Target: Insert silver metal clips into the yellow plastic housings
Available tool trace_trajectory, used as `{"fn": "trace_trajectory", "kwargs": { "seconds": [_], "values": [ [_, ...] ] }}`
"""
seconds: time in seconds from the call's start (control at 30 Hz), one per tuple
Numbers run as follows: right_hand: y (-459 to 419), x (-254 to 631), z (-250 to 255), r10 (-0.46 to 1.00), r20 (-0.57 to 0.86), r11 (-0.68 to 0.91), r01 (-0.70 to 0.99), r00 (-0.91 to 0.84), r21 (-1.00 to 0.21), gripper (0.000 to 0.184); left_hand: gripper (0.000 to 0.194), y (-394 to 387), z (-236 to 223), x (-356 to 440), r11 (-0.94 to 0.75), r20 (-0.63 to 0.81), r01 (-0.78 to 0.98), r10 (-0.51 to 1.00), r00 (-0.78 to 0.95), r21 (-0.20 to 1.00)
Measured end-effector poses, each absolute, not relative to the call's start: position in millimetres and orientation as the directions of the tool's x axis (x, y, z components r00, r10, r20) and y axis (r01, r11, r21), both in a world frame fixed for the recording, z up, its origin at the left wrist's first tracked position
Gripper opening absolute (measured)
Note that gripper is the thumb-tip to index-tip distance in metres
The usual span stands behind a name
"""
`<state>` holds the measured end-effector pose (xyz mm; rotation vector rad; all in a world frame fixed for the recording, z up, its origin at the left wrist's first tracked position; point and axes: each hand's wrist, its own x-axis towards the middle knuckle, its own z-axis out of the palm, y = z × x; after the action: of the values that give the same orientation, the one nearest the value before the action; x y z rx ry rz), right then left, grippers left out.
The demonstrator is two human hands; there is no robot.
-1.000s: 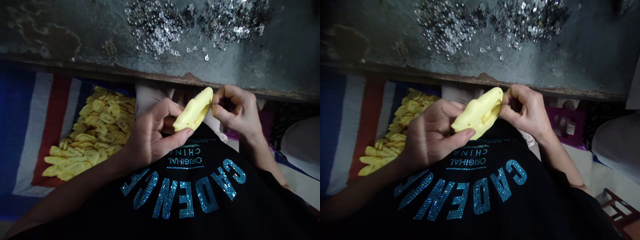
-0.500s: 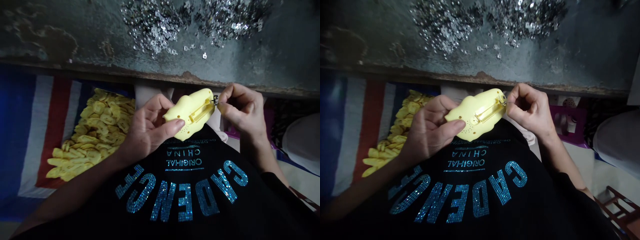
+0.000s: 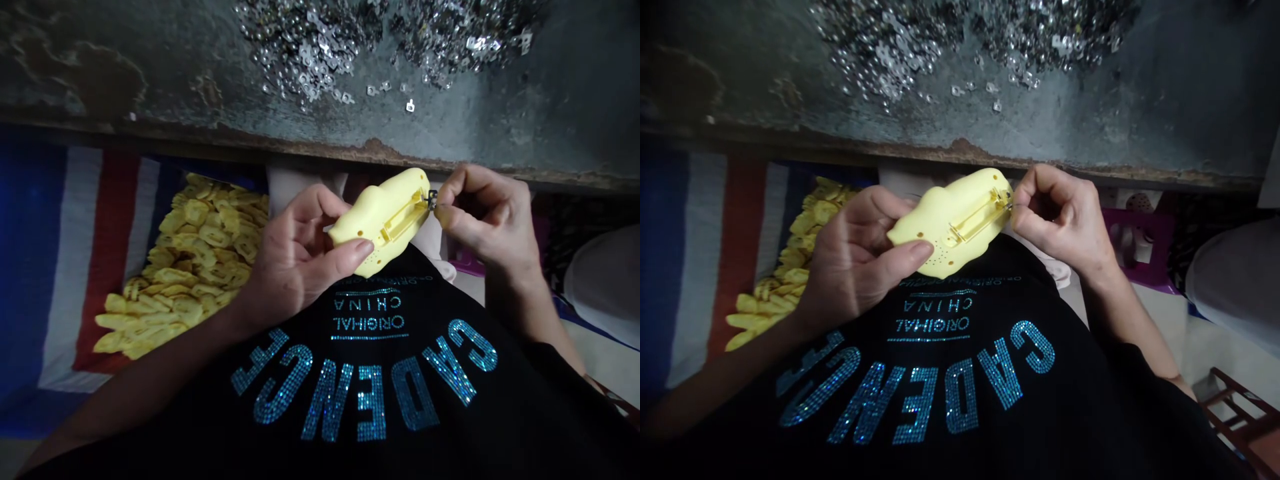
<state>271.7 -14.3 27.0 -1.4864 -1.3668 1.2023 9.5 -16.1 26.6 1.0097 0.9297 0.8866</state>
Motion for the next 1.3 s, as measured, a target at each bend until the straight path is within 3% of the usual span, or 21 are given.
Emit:
{"fn": "trace_trajectory", "kwargs": {
  "seconds": [0.13,0.43,0.53,0.7,0.8,0.93,1.1,1.3],
  "values": [
    [-11.6,275.3,28.5,0.996,-0.070,-0.053,0.285,-0.050,-0.957,0.017,0.031,-16.8,25.8,7.4,0.266,-0.205,-0.121,0.906,0.371,0.956],
    [-9.6,276.6,28.6,0.987,-0.126,-0.087,0.325,-0.101,-0.942,0.033,0.035,-17.2,25.3,8.0,0.245,-0.199,-0.074,0.900,0.388,0.967],
    [-12.8,279.2,27.3,0.989,-0.117,-0.088,0.273,-0.093,-0.958,0.029,0.033,-17.6,25.3,7.2,0.279,-0.224,-0.097,0.897,0.380,0.955],
    [-23.2,282.0,28.3,0.991,0.136,0.124,0.419,-0.001,-0.900,0.006,0.028,-17.8,22.7,3.4,0.366,-0.298,-0.144,0.887,0.354,0.919],
    [-28.0,279.7,28.7,0.951,0.295,0.297,0.552,-0.096,-0.779,0.017,0.031,-16.7,20.6,2.2,0.392,-0.319,-0.147,0.875,0.363,0.908],
    [-30.1,276.6,21.3,0.887,0.422,0.447,0.584,-0.189,-0.677,0.028,0.028,-16.6,21.1,3.7,0.383,-0.302,-0.177,0.883,0.360,0.907],
    [-26.3,272.7,16.2,0.888,0.428,0.452,0.506,-0.171,-0.735,0.029,0.029,-18.4,25.2,5.4,0.352,-0.285,-0.131,0.886,0.365,0.927],
    [-27.1,276.5,20.2,0.946,0.323,0.277,0.508,0.002,-0.815,0.010,0.028,-17.8,23.0,1.6,0.330,-0.256,-0.151,0.893,0.371,0.932]
  ]
}}
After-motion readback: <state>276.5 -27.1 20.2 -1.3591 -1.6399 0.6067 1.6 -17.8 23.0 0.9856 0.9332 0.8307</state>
